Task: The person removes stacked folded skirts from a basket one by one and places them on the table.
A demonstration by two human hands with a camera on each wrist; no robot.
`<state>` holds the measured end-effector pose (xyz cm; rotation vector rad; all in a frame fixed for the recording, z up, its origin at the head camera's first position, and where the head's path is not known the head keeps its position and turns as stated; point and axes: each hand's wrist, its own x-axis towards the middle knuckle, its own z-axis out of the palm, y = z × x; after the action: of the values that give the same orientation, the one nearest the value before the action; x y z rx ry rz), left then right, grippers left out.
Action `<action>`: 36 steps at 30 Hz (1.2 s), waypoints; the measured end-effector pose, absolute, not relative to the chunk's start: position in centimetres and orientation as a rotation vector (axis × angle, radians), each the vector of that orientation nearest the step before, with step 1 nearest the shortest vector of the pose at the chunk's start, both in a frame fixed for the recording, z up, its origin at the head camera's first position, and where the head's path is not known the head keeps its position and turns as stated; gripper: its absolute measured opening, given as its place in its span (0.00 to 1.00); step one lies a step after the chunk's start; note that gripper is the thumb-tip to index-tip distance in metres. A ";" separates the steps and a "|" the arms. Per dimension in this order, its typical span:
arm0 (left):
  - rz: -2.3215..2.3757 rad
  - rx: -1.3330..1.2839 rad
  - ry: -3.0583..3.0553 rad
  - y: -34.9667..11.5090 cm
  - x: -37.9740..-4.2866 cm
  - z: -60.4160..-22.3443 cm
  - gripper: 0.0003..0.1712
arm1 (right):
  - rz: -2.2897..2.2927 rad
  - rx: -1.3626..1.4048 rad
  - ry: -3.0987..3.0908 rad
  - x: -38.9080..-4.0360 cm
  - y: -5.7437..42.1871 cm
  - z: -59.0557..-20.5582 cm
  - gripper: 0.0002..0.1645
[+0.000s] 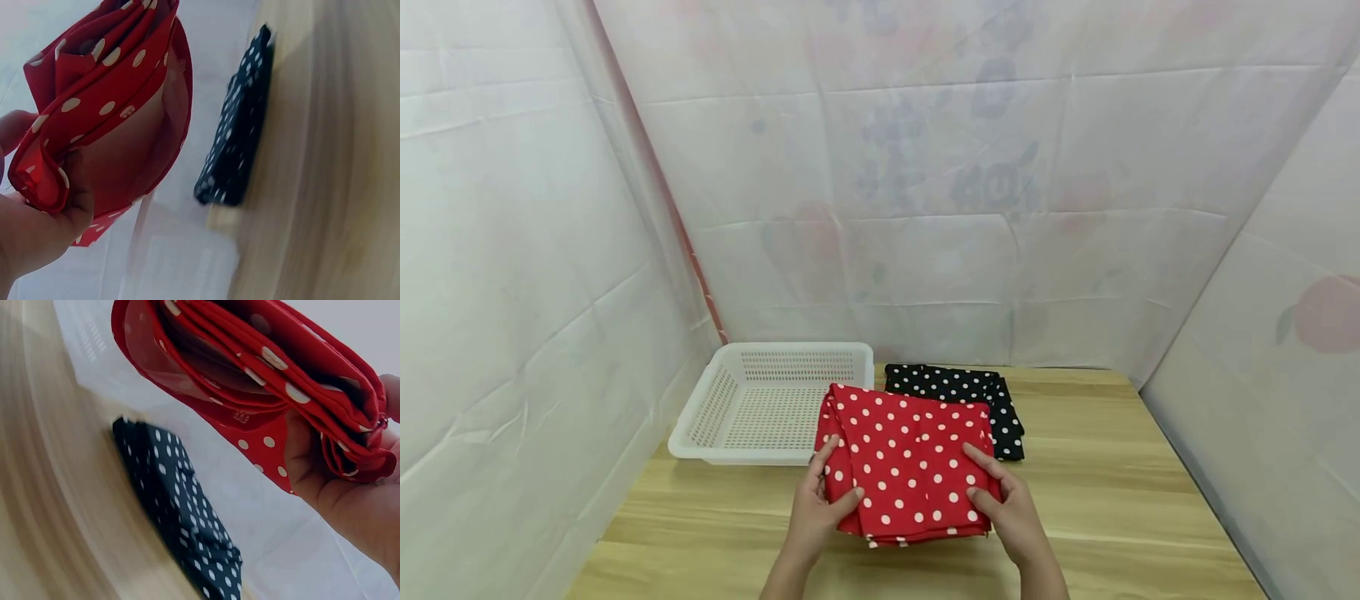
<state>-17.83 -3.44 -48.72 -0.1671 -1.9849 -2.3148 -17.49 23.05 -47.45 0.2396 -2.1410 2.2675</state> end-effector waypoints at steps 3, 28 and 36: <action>-2.332 -0.172 -1.983 -2.1 -17.5 -49.0 0.44 | 2.264 0.181 -2.115 -17.0 24.1 -47.9 0.31; -2.099 0.124 -2.413 3.6 -15.2 -54.3 0.43 | 2.321 -0.581 -2.265 -14.8 28.2 -53.3 0.33; -2.055 0.238 -2.562 3.7 -16.7 -56.8 0.51 | 2.151 -0.695 -2.318 -16.5 28.4 -55.1 0.29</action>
<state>-16.75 3.71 -56.84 0.2379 -2.5622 -2.0548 -16.48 28.41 -55.05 -0.6948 -2.3180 2.1506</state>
